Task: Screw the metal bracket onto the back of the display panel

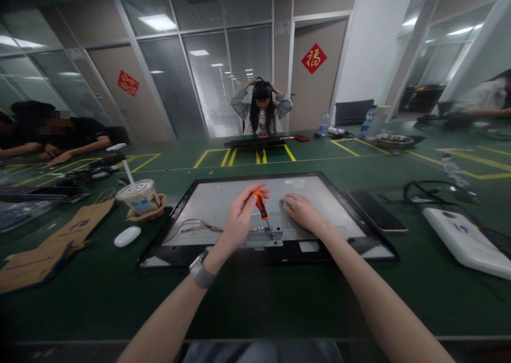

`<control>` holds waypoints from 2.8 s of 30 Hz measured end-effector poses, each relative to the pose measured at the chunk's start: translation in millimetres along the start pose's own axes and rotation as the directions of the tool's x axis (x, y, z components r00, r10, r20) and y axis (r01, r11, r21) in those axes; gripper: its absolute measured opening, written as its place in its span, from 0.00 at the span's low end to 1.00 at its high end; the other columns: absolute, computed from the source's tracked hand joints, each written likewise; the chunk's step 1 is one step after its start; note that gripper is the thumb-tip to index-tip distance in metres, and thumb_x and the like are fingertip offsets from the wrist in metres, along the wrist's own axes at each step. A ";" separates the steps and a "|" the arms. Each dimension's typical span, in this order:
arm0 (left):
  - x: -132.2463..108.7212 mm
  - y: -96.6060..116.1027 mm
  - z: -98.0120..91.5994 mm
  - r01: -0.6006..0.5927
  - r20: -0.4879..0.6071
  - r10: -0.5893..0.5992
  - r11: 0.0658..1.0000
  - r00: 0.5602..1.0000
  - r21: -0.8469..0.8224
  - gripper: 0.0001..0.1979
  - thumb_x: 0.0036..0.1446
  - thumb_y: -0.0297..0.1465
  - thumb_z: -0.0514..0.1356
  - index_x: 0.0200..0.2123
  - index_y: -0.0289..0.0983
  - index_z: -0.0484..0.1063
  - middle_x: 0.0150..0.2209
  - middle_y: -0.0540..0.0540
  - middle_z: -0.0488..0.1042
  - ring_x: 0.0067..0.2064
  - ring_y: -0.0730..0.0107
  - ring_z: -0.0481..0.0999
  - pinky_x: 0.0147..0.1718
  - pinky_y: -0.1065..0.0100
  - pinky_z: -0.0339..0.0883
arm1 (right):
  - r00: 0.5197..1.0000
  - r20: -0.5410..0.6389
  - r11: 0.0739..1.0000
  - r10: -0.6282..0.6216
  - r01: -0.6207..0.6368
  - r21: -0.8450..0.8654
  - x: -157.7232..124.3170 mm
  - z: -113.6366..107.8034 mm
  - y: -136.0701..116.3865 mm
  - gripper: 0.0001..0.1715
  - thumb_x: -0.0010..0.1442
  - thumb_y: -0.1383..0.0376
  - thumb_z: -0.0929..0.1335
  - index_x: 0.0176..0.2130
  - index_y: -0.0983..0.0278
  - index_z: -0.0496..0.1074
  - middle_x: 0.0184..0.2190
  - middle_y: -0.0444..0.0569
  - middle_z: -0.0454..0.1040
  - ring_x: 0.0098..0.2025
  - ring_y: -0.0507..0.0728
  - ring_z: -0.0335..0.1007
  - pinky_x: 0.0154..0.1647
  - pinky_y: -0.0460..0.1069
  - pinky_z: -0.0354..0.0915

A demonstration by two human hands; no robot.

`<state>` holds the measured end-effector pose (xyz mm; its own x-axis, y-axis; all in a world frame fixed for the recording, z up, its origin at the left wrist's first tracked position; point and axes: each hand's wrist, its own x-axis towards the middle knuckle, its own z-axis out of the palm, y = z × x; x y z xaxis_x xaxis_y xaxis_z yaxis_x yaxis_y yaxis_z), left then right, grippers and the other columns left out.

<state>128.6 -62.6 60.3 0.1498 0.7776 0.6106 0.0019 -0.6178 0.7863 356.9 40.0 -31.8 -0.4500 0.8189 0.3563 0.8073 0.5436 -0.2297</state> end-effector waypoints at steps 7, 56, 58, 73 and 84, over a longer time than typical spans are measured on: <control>-0.4 -2.5 2.6 -0.189 0.001 0.195 0.949 0.981 0.253 0.14 0.65 0.30 0.60 0.53 0.42 0.75 0.39 0.47 0.71 0.38 0.68 0.73 0.41 0.65 0.72 | 1.000 -0.013 1.000 -0.017 0.017 -0.008 1.4 2.0 1.3 0.20 0.67 0.64 0.63 0.54 0.62 0.75 0.55 0.58 0.76 0.57 0.65 0.72 0.60 0.60 0.65; 4.8 -4.3 -14.3 -0.204 -0.174 0.352 0.807 0.919 0.554 0.08 0.61 0.29 0.64 0.44 0.39 0.73 0.39 0.48 0.71 0.33 0.73 0.73 0.30 0.73 0.70 | 1.000 0.027 1.000 -0.001 0.000 0.020 -1.4 -4.7 -2.6 0.22 0.68 0.63 0.61 0.56 0.63 0.74 0.57 0.60 0.74 0.58 0.67 0.71 0.61 0.62 0.65; 4.9 -4.1 -14.0 -0.211 -0.176 0.357 0.812 0.917 0.545 0.08 0.61 0.29 0.64 0.44 0.39 0.73 0.39 0.47 0.71 0.34 0.72 0.73 0.30 0.73 0.70 | 1.000 0.027 1.000 -0.004 0.004 0.012 -1.3 -4.2 -2.6 0.22 0.68 0.63 0.61 0.57 0.63 0.74 0.57 0.60 0.74 0.58 0.67 0.71 0.61 0.62 0.65; 7.6 -2.2 -13.6 -0.153 -0.258 0.277 0.897 0.926 0.415 0.04 0.58 0.26 0.62 0.38 0.37 0.73 0.34 0.49 0.70 0.34 0.71 0.72 0.37 0.69 0.70 | 0.999 0.039 1.000 0.012 -0.012 -0.002 -1.7 -6.4 -4.6 0.22 0.68 0.64 0.61 0.56 0.62 0.74 0.58 0.59 0.74 0.58 0.66 0.71 0.61 0.62 0.64; 8.9 -3.5 -7.2 0.010 -0.426 -0.046 0.996 0.904 -0.086 0.16 0.70 0.41 0.52 0.38 0.36 0.72 0.30 0.47 0.74 0.31 0.70 0.74 0.33 0.68 0.70 | 0.997 0.059 0.999 0.040 -0.039 -0.013 -1.3 -8.8 -8.3 0.22 0.68 0.63 0.61 0.57 0.63 0.74 0.58 0.59 0.73 0.59 0.66 0.70 0.63 0.63 0.63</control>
<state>122.9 -52.6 63.6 -0.2859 0.7808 0.5555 -0.0819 -0.5975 0.7977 354.1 32.7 -22.4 -0.4392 0.8492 0.2931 0.8293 0.5087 -0.2313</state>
